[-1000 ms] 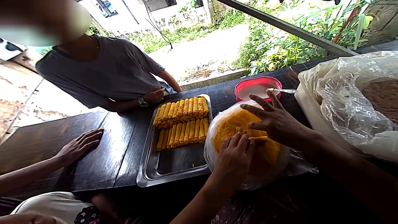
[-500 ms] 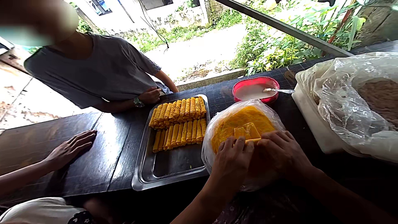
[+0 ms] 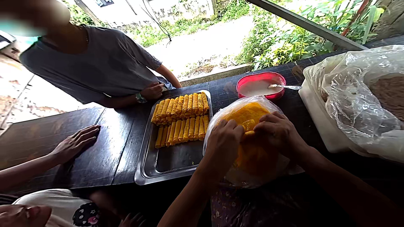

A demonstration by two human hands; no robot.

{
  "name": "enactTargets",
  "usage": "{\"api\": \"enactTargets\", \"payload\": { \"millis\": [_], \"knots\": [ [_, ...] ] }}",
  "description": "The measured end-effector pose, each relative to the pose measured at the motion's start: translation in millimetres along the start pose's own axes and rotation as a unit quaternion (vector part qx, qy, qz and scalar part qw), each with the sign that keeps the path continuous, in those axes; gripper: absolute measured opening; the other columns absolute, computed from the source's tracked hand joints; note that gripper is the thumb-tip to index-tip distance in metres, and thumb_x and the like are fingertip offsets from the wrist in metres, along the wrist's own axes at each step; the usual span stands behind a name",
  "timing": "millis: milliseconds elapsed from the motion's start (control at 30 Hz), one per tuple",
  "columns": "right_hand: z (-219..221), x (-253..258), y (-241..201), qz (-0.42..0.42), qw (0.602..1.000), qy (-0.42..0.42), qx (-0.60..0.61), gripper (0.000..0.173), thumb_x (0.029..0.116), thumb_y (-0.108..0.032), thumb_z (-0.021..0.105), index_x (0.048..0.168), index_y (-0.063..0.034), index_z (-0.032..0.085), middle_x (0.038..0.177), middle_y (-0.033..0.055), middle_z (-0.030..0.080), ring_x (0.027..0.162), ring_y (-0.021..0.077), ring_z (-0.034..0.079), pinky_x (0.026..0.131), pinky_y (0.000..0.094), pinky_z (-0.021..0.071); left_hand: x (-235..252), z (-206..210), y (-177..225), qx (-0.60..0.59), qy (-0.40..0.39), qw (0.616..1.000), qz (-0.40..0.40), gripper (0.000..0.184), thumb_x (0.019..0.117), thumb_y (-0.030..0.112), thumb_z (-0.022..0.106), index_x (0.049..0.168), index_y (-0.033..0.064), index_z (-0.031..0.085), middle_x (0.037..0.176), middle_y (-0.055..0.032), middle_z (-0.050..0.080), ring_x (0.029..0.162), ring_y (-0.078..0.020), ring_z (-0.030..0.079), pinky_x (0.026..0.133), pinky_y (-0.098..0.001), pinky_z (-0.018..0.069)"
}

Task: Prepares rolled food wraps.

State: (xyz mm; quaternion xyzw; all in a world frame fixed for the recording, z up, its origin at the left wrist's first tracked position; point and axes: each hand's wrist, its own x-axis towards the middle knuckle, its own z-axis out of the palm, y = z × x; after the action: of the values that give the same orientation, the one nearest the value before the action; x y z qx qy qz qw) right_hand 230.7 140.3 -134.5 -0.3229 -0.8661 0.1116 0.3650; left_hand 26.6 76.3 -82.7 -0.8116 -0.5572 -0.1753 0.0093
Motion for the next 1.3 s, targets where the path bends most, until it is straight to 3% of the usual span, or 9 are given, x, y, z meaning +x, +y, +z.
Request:
{"api": "enactTargets", "payload": {
  "millis": [233, 400, 533, 633, 733, 933, 1067, 1167, 1300],
  "knots": [
    [1, 4, 0, -0.029, 0.999, 0.019, -0.005, 0.016, 0.0952, -0.010, 0.061, 0.093, -0.0125, 0.077, 0.097, 0.0047, 0.070, 0.093, 0.0235, 0.065, 0.081, 0.0411, 0.0526, 0, 6, 3, 0.027, 0.040, 0.998, 0.036, 0.020, 0.0908, -0.006, 0.061, 0.095, 0.0075, 0.075, 0.083, -0.0099, 0.064, 0.082, -0.0280, 0.065, 0.070, -0.0393, 0.0543],
    [4, -15, -8, -0.058, 0.994, 0.052, -0.074, 0.024, 0.1014, -0.016, 0.054, 0.105, -0.0152, 0.078, 0.104, 0.0056, 0.074, 0.096, 0.0248, 0.067, 0.080, 0.0397, 0.0504, -18, 11, 15, 0.054, 0.062, 0.997, 0.012, 0.022, 0.0953, 0.000, 0.060, 0.110, 0.0045, 0.075, 0.094, -0.0146, 0.070, 0.089, -0.0308, 0.071, 0.078, -0.0398, 0.0595],
    [1, 1, 0, -0.041, 0.998, 0.046, -0.033, 0.019, 0.1001, -0.016, 0.056, 0.097, -0.0130, 0.075, 0.093, 0.0002, 0.074, 0.089, 0.0196, 0.068, 0.079, 0.0379, 0.0518, -9, 6, 6, 0.033, 0.078, 0.996, 0.004, 0.009, 0.0970, 0.007, 0.063, 0.096, 0.0030, 0.071, 0.085, -0.0112, 0.070, 0.081, -0.0277, 0.071, 0.074, -0.0386, 0.0582],
    [0, 13, 6, -0.024, 1.000, 0.020, 0.001, 0.019, 0.0982, -0.014, 0.059, 0.095, -0.0139, 0.077, 0.097, 0.0012, 0.074, 0.093, 0.0203, 0.067, 0.082, 0.0385, 0.0528, -5, 6, -3, 0.021, 0.075, 0.997, -0.012, 0.012, 0.0963, 0.007, 0.063, 0.089, 0.0055, 0.072, 0.083, -0.0080, 0.070, 0.086, -0.0267, 0.069, 0.077, -0.0394, 0.0560],
    [4, 19, 12, -0.001, 1.000, 0.005, 0.020, 0.017, 0.0960, -0.013, 0.062, 0.095, -0.0149, 0.079, 0.099, 0.0044, 0.070, 0.095, 0.0226, 0.064, 0.082, 0.0392, 0.0526, -3, 9, -9, -0.001, 0.068, 0.997, -0.023, 0.011, 0.0954, 0.008, 0.065, 0.090, 0.0070, 0.074, 0.089, -0.0080, 0.072, 0.093, -0.0278, 0.069, 0.078, -0.0418, 0.0550],
    [6, 29, 17, 0.030, 0.999, -0.015, 0.037, 0.016, 0.0930, -0.008, 0.066, 0.094, -0.0156, 0.081, 0.095, 0.0050, 0.066, 0.093, 0.0225, 0.061, 0.081, 0.0398, 0.0505, 6, 14, -22, -0.018, 0.063, 0.997, -0.034, 0.008, 0.0935, 0.008, 0.069, 0.087, 0.0075, 0.075, 0.084, -0.0080, 0.069, 0.088, -0.0279, 0.067, 0.076, -0.0403, 0.0546],
    [6, 31, 13, 0.004, 1.000, 0.004, 0.009, 0.015, 0.0925, -0.006, 0.066, 0.094, -0.0126, 0.080, 0.095, 0.0079, 0.068, 0.093, 0.0266, 0.063, 0.082, 0.0437, 0.0510, 9, 18, -18, -0.007, 0.084, 0.996, -0.011, 0.011, 0.0914, -0.002, 0.066, 0.094, 0.0053, 0.074, 0.088, -0.0102, 0.069, 0.091, -0.0290, 0.068, 0.078, -0.0416, 0.0562],
    [9, 19, 6, -0.067, 0.996, 0.029, -0.047, 0.027, 0.0897, 0.002, 0.058, 0.103, -0.0109, 0.077, 0.103, 0.0106, 0.073, 0.101, 0.0305, 0.069, 0.085, 0.0487, 0.0548, 1, 23, -8, 0.039, 0.114, 0.993, 0.017, 0.022, 0.0906, -0.007, 0.059, 0.097, 0.0053, 0.076, 0.090, -0.0098, 0.069, 0.093, -0.0281, 0.067, 0.077, -0.0407, 0.0548],
    [9, 7, -1, -0.075, 0.989, -0.002, -0.127, 0.040, 0.0920, 0.006, 0.053, 0.117, -0.0148, 0.077, 0.117, 0.0060, 0.074, 0.116, 0.0284, 0.067, 0.095, 0.0496, 0.0511, -2, 28, -2, 0.133, 0.117, 0.984, 0.019, 0.024, 0.0932, -0.005, 0.057, 0.106, 0.0023, 0.077, 0.093, -0.0107, 0.073, 0.092, -0.0272, 0.069, 0.070, -0.0377, 0.0514]
  ]
}}
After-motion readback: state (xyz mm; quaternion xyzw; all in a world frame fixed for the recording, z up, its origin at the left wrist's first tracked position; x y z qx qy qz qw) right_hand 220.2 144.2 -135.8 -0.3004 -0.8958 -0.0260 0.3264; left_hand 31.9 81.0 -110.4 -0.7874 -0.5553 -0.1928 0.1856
